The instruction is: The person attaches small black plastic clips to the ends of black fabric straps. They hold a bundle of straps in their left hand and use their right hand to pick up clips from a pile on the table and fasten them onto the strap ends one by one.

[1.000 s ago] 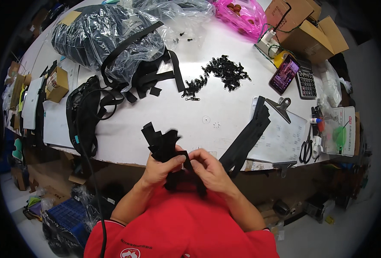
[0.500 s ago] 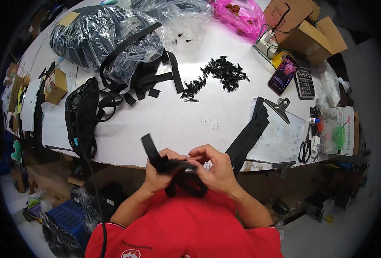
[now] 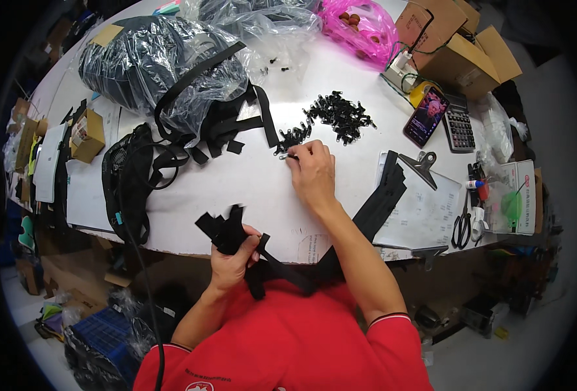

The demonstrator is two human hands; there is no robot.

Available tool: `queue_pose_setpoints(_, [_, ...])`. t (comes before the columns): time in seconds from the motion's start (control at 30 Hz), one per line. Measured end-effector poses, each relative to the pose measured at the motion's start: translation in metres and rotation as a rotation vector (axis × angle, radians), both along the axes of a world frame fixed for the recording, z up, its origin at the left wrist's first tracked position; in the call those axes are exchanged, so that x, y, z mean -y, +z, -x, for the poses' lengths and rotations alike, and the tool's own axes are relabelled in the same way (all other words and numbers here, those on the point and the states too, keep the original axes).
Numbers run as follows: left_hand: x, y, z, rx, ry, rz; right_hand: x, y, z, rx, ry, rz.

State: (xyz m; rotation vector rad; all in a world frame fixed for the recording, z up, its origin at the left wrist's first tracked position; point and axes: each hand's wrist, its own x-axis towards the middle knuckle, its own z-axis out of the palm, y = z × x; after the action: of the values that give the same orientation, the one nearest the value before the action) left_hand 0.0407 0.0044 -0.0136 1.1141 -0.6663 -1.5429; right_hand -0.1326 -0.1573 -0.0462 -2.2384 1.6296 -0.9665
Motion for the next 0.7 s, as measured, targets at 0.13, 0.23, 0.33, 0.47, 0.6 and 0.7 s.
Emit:
queue_pose_setpoints(0.13, [0.0, 0.008, -0.001, 0.031, 0.042, 0.012, -0.005, 0.014, 0.004, 0.102, 0.054, -0.064])
queue_pose_setpoints(0.23, [0.002, 0.006, -0.005, 0.041, -0.004, -0.037, -0.027, 0.03, 0.019, 0.612, 0.088, -0.463])
queue_pose_setpoints(0.33, [0.007, 0.004, -0.003, 0.002, -0.109, -0.059, -0.058, 0.042, 0.032, 1.094, 0.102, -0.837])
queue_pose_setpoints(0.47, [0.011, 0.016, 0.007, -0.012, -0.131, -0.147, -0.095, 0.049, 0.039, 1.337, 0.091, -1.08])
queue_pose_setpoints(0.6, [0.011, 0.017, 0.012, -0.044, -0.155, -0.113, -0.115, 0.062, 0.031, 1.306, 0.104, -0.969])
queue_pose_setpoints(0.7, [0.01, 0.02, 0.014, -0.003, -0.155, -0.045, -0.122, 0.063, 0.033, 1.118, 0.204, -0.855])
